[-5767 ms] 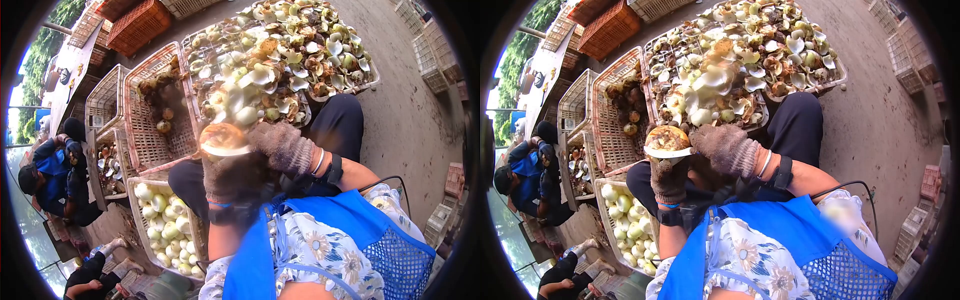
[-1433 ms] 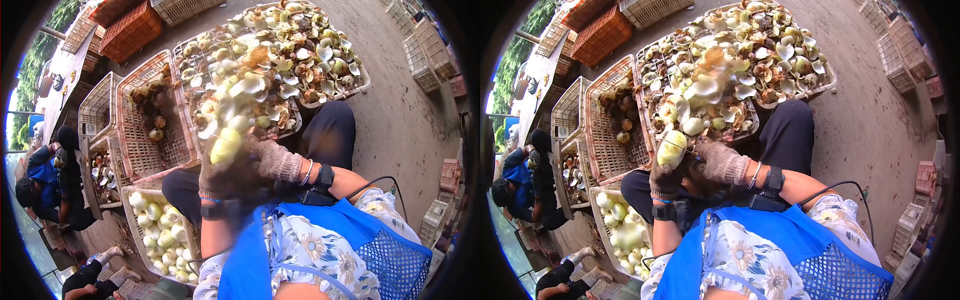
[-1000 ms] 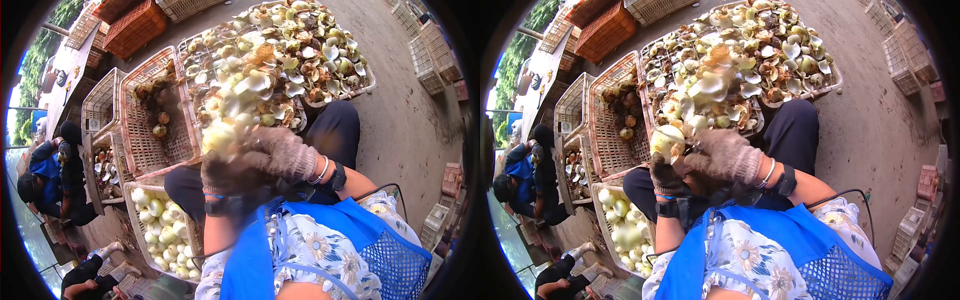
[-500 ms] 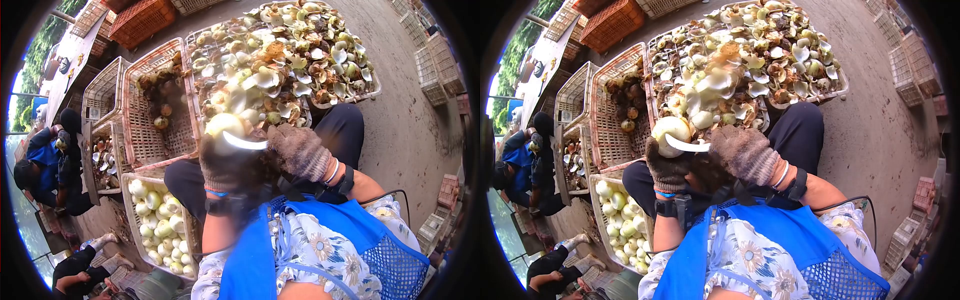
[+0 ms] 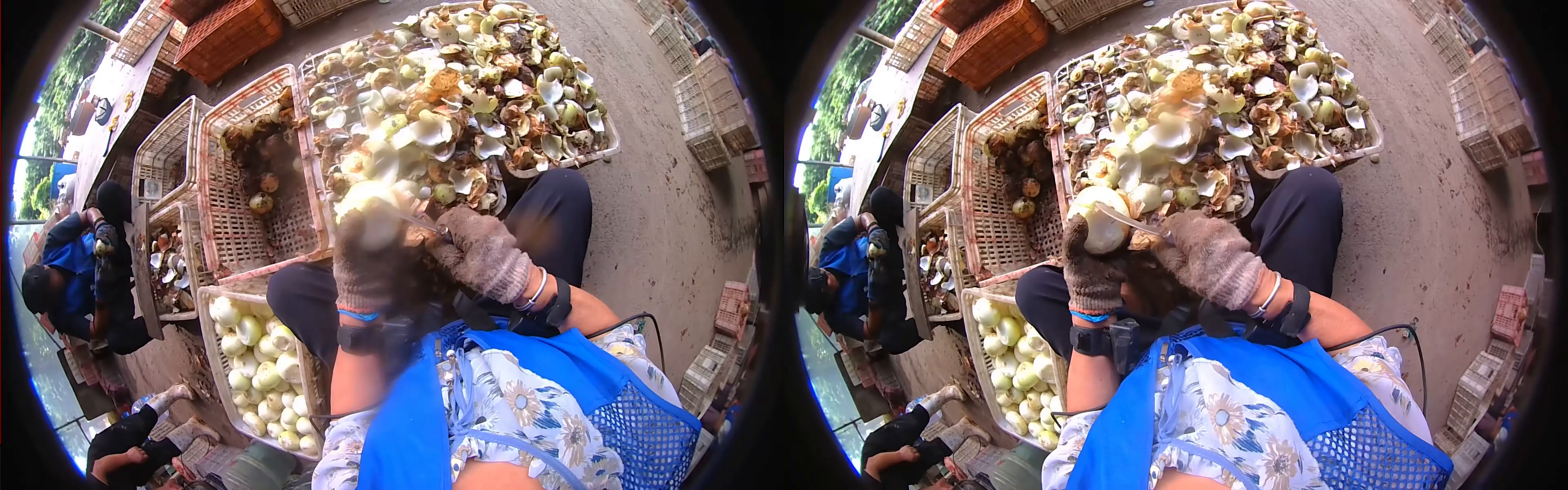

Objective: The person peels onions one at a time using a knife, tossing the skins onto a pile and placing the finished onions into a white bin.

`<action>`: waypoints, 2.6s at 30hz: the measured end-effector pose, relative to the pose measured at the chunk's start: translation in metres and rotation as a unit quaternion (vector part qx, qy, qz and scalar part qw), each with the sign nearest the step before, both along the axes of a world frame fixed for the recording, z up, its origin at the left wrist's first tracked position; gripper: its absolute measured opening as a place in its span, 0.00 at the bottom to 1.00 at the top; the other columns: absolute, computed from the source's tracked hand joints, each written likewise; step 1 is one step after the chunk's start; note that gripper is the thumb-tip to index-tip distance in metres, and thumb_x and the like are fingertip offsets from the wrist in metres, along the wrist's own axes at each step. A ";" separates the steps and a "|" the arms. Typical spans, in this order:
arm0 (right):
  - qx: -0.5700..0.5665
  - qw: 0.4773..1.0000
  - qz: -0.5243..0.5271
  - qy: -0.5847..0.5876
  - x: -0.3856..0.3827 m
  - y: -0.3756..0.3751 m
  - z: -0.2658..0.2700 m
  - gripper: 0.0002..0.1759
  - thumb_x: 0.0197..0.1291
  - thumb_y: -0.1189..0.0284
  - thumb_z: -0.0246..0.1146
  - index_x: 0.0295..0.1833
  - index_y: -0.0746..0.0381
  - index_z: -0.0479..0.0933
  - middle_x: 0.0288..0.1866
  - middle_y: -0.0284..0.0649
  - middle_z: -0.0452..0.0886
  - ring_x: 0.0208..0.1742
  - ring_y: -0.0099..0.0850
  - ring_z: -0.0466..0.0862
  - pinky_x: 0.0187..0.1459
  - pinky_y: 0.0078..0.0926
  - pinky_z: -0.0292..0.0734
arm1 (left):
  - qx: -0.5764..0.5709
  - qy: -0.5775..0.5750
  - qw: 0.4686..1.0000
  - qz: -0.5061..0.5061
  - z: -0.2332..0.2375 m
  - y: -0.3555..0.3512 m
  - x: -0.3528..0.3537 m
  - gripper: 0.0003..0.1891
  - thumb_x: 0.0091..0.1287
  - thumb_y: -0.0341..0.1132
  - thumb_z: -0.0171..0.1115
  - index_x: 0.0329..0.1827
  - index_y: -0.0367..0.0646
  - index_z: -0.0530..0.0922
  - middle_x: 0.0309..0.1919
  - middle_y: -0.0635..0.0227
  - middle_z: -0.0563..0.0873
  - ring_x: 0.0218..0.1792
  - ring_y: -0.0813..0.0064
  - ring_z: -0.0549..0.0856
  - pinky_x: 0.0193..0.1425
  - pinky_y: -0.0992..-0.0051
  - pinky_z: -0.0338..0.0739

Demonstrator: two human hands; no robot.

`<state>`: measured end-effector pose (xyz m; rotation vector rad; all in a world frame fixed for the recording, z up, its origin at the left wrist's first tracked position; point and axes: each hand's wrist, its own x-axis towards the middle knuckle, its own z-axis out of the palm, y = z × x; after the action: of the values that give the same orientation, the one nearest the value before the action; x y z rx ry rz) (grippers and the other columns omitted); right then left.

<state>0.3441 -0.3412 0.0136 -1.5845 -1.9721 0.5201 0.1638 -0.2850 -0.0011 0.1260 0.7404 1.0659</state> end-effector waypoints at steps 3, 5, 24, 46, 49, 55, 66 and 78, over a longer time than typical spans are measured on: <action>-0.209 0.923 -0.124 0.298 0.011 0.007 0.007 0.12 0.63 0.65 0.62 0.41 0.63 0.78 0.30 0.43 0.81 0.34 0.34 0.83 0.33 0.33 0.78 | 0.015 0.000 0.998 -0.057 -0.005 -0.002 -0.002 0.31 0.59 0.44 0.68 0.64 0.45 0.69 0.58 0.56 0.76 0.59 0.53 0.76 0.61 0.48 0.76; -0.270 0.840 -0.231 0.411 0.022 0.020 0.003 0.16 0.60 0.61 0.67 0.37 0.65 0.78 0.31 0.40 0.82 0.34 0.34 0.83 0.36 0.35 0.77 | 0.024 0.003 0.999 -0.045 -0.006 -0.007 0.000 0.31 0.59 0.44 0.68 0.65 0.44 0.69 0.58 0.55 0.76 0.60 0.52 0.76 0.61 0.46 0.75; -0.158 0.977 -0.019 0.144 0.023 0.086 0.008 0.25 0.55 0.48 0.66 0.39 0.63 0.80 0.32 0.48 0.83 0.37 0.45 0.83 0.40 0.40 0.77 | 0.126 0.119 0.980 -0.101 0.009 -0.008 -0.008 0.33 0.58 0.41 0.66 0.66 0.39 0.67 0.56 0.55 0.77 0.56 0.54 0.79 0.59 0.51 0.78; -0.134 0.967 0.182 0.117 0.015 0.063 0.052 0.18 0.47 0.66 0.68 0.43 0.63 0.80 0.39 0.50 0.82 0.40 0.46 0.83 0.44 0.38 0.78 | 0.194 0.107 0.942 -0.253 0.017 -0.005 -0.018 0.34 0.57 0.40 0.68 0.64 0.33 0.68 0.53 0.56 0.80 0.53 0.61 0.82 0.59 0.64 0.78; -0.107 0.969 0.214 0.065 0.003 0.068 0.046 0.20 0.45 0.62 0.69 0.43 0.62 0.81 0.39 0.51 0.82 0.42 0.50 0.82 0.45 0.42 0.78 | 0.232 0.257 0.887 -0.304 0.019 0.000 -0.020 0.23 0.58 0.36 0.71 0.55 0.37 0.77 0.42 0.69 0.84 0.40 0.80 0.83 0.47 0.76 0.80; -0.104 0.977 0.186 0.016 -0.006 0.064 0.041 0.23 0.45 0.65 0.72 0.49 0.61 0.80 0.40 0.49 0.84 0.43 0.48 0.84 0.48 0.37 0.80 | 0.344 0.306 0.847 -0.266 0.017 -0.005 -0.022 0.23 0.58 0.34 0.73 0.55 0.37 0.78 0.43 0.69 0.86 0.45 0.79 0.82 0.53 0.75 0.77; -0.203 0.946 -0.127 0.218 0.011 0.094 0.009 0.08 0.55 0.77 0.62 0.41 0.64 0.82 0.31 0.37 0.85 0.32 0.19 0.80 0.36 0.25 0.77 | 0.219 0.290 0.907 -0.213 0.038 -0.015 0.004 0.32 0.52 0.32 0.74 0.62 0.37 0.73 0.49 0.62 0.84 0.46 0.73 0.84 0.51 0.73 0.81; -0.123 0.936 0.258 0.206 0.017 0.077 0.037 0.23 0.45 0.65 0.73 0.50 0.59 0.81 0.39 0.45 0.85 0.37 0.37 0.84 0.41 0.32 0.79 | 0.316 0.358 0.832 -0.282 0.044 -0.001 -0.013 0.38 0.49 0.30 0.74 0.67 0.37 0.69 0.54 0.62 0.82 0.53 0.75 0.80 0.59 0.73 0.75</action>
<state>0.3608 -0.2640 0.0505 -0.9527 -2.0264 1.2412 0.1506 -0.2862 0.0433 1.3007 0.9003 0.6261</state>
